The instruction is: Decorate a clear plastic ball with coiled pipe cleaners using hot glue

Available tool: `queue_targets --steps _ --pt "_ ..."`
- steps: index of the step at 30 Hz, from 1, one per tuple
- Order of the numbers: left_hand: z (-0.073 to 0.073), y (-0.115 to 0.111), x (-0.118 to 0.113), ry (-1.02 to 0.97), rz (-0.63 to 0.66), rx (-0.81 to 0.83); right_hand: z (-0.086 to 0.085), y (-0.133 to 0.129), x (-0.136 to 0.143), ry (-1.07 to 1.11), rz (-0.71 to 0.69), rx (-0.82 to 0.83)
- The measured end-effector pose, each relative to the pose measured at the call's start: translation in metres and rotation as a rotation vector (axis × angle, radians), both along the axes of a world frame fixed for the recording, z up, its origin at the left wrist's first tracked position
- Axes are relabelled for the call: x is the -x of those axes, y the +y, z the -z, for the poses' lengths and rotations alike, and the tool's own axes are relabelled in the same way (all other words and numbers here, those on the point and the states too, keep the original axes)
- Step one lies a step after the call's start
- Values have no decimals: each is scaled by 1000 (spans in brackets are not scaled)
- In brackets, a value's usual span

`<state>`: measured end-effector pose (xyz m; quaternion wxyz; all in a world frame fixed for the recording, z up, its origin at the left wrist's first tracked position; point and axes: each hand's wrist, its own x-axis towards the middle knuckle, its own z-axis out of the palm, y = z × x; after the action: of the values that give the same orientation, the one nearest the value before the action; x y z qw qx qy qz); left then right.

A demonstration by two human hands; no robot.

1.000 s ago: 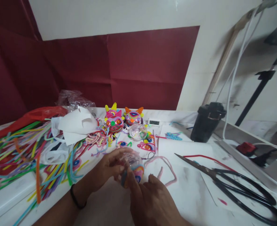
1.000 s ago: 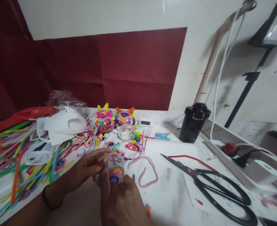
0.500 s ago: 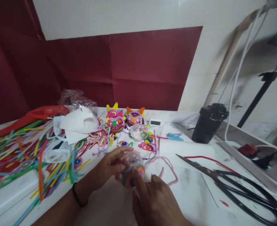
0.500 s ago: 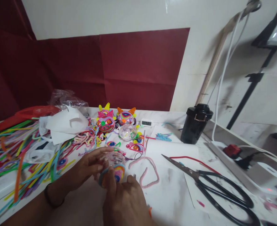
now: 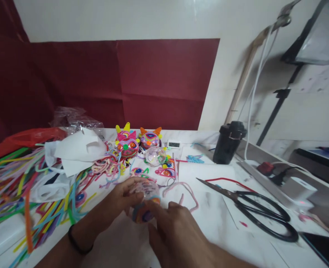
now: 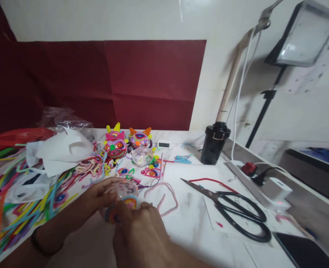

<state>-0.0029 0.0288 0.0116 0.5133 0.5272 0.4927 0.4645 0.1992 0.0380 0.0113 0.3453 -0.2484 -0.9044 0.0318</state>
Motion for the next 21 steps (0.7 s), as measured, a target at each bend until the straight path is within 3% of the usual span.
queue_targets --steps 3,7,12,21 --pt "3 1 2 -13 -6 3 -20 19 -17 -57 80 252" --pt "9 1 3 -31 -26 0 -27 58 -36 -112 261 279" --pt "14 1 4 -101 -49 -25 -14 86 -46 -288 382 301" --pt "21 1 -8 -235 1 -13 8 74 -40 -505 451 379"
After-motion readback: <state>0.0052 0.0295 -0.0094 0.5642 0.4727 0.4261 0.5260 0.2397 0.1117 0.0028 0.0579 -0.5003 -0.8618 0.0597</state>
